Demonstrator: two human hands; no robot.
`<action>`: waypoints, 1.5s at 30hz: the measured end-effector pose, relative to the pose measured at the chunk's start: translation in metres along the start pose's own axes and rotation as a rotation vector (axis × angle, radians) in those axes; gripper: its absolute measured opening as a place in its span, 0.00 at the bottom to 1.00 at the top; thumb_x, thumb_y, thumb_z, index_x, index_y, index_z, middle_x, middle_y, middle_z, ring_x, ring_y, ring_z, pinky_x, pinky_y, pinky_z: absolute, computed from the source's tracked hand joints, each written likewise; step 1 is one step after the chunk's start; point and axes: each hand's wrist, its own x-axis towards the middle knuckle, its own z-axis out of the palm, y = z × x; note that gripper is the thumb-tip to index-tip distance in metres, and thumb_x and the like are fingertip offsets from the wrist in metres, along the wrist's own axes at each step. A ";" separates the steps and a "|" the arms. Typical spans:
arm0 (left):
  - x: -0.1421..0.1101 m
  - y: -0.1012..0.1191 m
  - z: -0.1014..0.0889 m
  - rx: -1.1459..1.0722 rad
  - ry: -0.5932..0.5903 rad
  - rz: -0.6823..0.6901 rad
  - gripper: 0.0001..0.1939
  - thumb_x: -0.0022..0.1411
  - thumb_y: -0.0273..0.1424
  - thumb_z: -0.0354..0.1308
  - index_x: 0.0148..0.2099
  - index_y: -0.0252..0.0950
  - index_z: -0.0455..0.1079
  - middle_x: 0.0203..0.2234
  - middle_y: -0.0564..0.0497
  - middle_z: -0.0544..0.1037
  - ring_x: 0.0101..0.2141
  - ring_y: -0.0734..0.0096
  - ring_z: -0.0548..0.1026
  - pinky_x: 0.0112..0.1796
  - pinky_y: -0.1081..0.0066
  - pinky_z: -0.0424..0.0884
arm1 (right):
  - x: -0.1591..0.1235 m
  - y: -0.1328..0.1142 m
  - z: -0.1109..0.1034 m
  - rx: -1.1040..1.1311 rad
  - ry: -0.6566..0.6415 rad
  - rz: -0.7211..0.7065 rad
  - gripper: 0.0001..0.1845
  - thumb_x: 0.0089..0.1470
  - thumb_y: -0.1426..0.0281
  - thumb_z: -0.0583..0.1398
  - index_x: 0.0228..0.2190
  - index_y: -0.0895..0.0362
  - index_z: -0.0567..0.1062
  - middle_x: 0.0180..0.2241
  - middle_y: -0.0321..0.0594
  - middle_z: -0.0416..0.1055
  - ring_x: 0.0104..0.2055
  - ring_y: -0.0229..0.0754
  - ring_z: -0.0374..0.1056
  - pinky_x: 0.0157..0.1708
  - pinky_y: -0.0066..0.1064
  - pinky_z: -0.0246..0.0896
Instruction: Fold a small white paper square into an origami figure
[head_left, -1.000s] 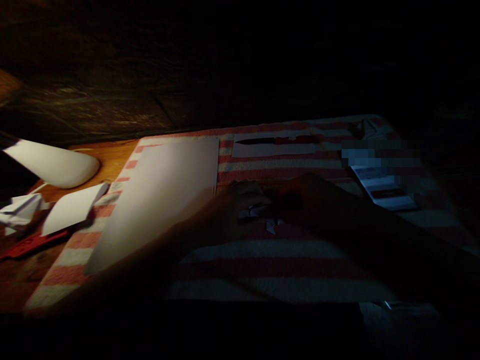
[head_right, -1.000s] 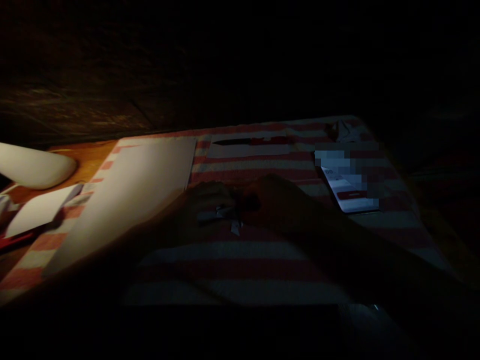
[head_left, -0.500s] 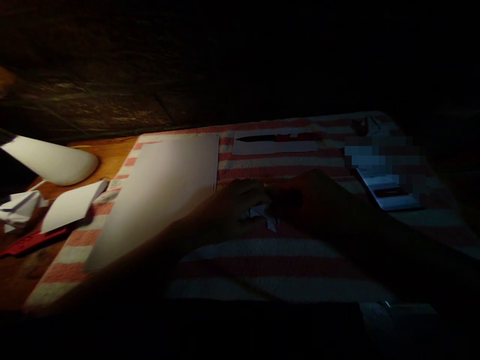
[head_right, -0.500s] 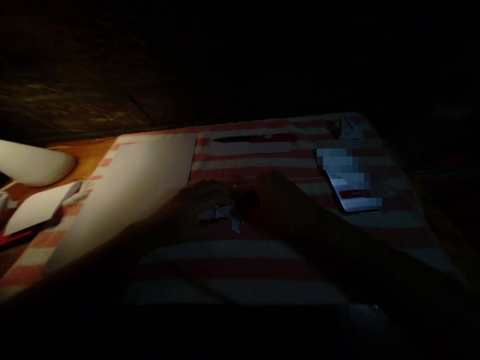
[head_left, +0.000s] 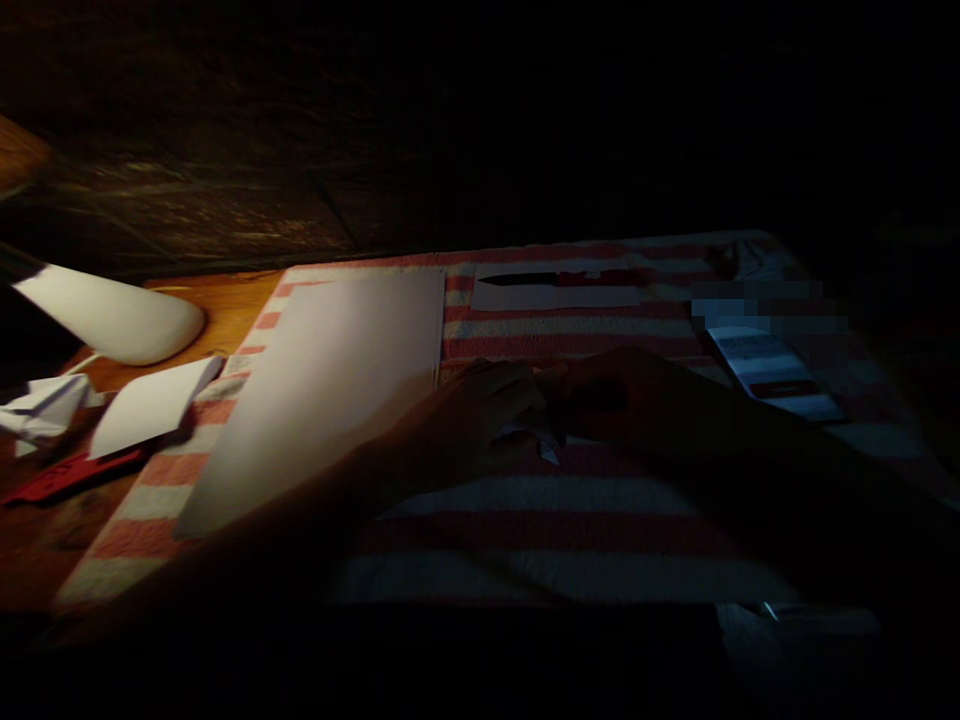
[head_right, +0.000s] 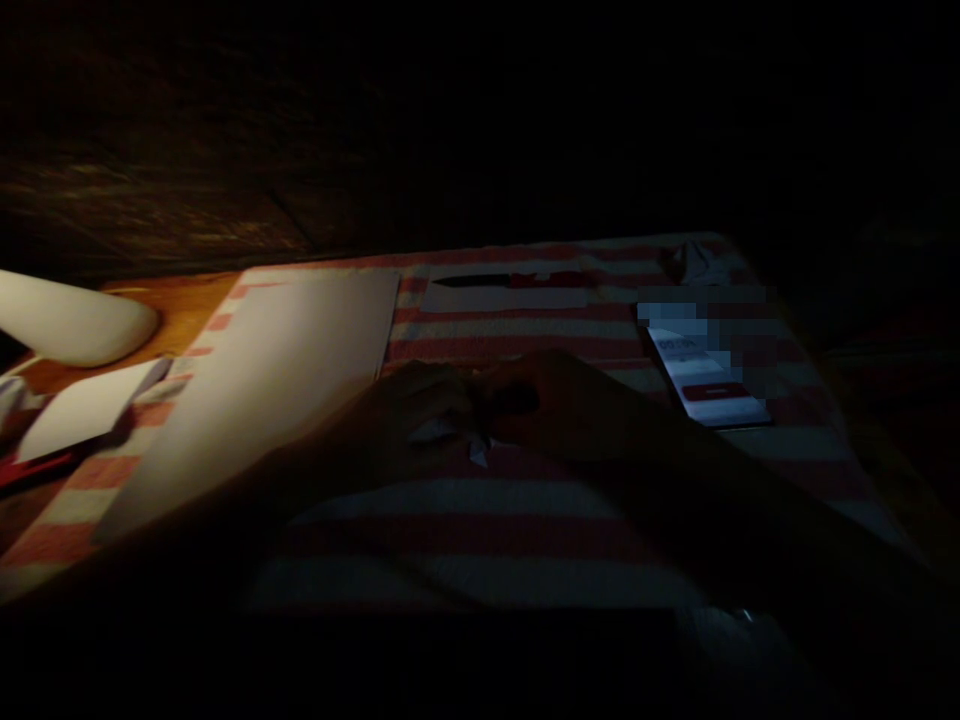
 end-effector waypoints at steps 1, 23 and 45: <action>0.000 0.000 0.001 0.002 0.002 -0.001 0.08 0.64 0.26 0.62 0.46 0.35 0.71 0.45 0.46 0.78 0.48 0.60 0.76 0.47 0.63 0.73 | 0.000 0.000 0.000 -0.003 -0.004 0.013 0.08 0.58 0.72 0.62 0.38 0.54 0.82 0.39 0.33 0.81 0.41 0.41 0.75 0.44 0.31 0.65; -0.001 0.004 -0.003 0.137 0.296 0.074 0.15 0.63 0.28 0.63 0.53 0.35 0.72 0.40 0.46 0.78 0.41 0.64 0.77 0.40 0.64 0.76 | 0.003 -0.001 0.008 0.098 0.167 0.089 0.07 0.57 0.68 0.62 0.37 0.53 0.80 0.38 0.37 0.80 0.37 0.42 0.74 0.37 0.32 0.67; 0.001 0.011 -0.006 0.130 0.331 0.081 0.16 0.64 0.23 0.62 0.54 0.38 0.72 0.37 0.49 0.77 0.38 0.66 0.76 0.39 0.64 0.75 | 0.006 -0.006 0.022 0.089 0.270 0.037 0.12 0.53 0.72 0.65 0.41 0.56 0.72 0.37 0.38 0.77 0.36 0.41 0.74 0.35 0.31 0.66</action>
